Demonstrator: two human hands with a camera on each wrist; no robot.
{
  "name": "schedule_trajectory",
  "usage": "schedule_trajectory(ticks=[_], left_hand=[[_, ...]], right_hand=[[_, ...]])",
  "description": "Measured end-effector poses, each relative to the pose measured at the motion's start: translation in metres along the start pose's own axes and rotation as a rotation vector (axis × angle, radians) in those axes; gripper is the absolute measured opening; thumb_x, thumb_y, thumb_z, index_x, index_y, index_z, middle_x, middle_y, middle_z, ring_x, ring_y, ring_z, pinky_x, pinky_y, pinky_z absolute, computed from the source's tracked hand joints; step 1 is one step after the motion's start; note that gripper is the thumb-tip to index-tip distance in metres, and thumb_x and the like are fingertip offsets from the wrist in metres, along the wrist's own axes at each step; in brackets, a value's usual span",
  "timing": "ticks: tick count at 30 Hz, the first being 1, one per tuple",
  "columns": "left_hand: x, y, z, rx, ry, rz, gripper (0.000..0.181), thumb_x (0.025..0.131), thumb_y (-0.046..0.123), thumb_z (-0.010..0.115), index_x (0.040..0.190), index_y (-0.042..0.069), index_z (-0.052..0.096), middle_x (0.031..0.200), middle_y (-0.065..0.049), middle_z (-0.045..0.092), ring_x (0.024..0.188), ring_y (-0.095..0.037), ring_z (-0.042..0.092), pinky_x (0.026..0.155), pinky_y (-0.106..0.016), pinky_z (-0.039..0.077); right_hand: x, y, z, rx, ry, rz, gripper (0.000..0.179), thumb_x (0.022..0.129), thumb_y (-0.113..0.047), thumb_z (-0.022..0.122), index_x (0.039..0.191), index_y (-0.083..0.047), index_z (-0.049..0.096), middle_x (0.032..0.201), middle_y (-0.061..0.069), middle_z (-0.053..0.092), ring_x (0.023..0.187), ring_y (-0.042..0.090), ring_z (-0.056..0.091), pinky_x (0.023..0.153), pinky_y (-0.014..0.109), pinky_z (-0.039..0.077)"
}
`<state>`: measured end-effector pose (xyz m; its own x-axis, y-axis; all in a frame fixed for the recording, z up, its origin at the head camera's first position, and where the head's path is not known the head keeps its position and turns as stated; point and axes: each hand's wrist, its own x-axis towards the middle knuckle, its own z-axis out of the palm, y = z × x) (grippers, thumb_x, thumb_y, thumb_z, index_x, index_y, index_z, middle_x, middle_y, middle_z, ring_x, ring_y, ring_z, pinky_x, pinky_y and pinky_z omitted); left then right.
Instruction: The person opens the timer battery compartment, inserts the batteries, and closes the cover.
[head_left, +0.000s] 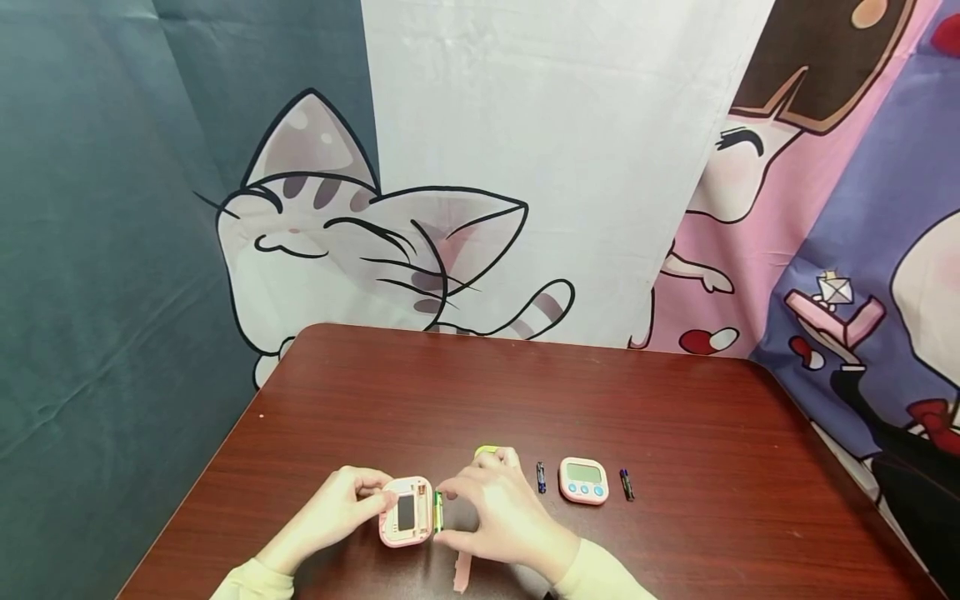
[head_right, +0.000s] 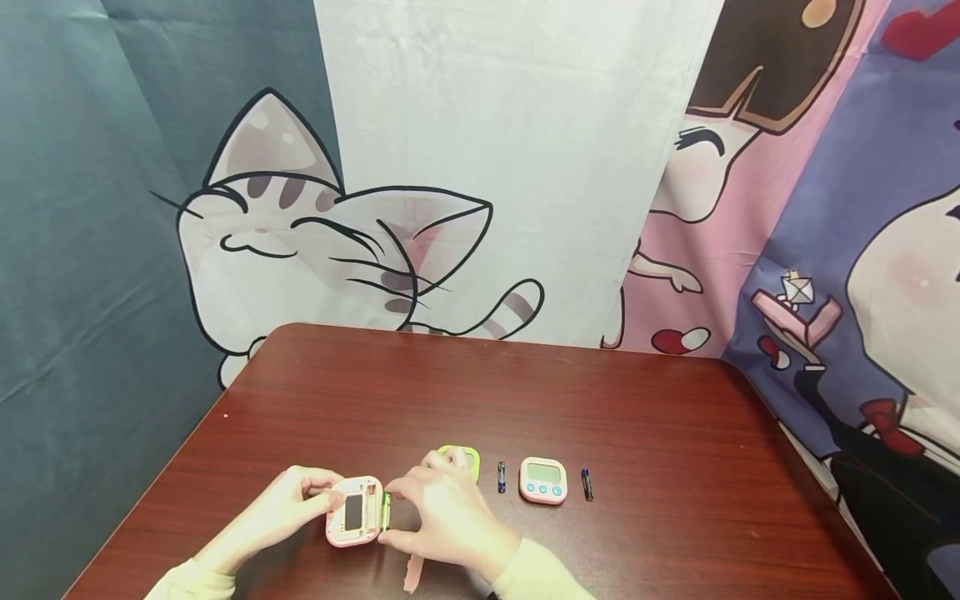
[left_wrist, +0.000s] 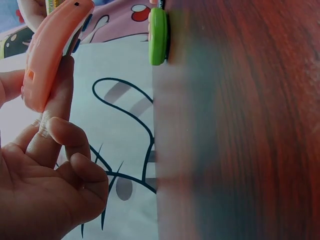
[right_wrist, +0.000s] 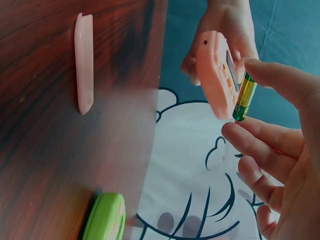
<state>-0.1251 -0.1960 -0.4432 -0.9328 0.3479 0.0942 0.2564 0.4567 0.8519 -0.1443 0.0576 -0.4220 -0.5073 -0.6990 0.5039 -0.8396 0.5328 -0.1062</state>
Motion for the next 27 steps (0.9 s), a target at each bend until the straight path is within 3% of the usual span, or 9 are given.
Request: schedule_trajectory(ticks=[12,27], left_hand=[[-0.002,0.001,0.001,0.007,0.004,0.012,0.015,0.088,0.012,0.063,0.094,0.001,0.07,0.079,0.002,0.07,0.068,0.003,0.057,0.061,-0.02,0.046],[-0.001,0.004,0.001,0.011,-0.005,0.042,0.013,0.087,0.014,0.063,0.091,0.005,0.07,0.078,0.004,0.07,0.069,0.003,0.059,0.06,-0.02,0.047]], right_hand=[[-0.001,-0.01,0.003,-0.001,0.031,-0.085,0.043,0.064,-0.052,0.08,0.098,-0.027,0.072,0.084,-0.019,0.066,0.078,0.002,0.046,0.076,0.026,0.029],[0.0,-0.018,0.002,-0.127,0.061,-0.19,0.045,0.06,-0.056,0.08,0.093,-0.026,0.074,0.079,-0.02,0.067,0.074,0.004,0.049,0.074,0.029,0.028]])
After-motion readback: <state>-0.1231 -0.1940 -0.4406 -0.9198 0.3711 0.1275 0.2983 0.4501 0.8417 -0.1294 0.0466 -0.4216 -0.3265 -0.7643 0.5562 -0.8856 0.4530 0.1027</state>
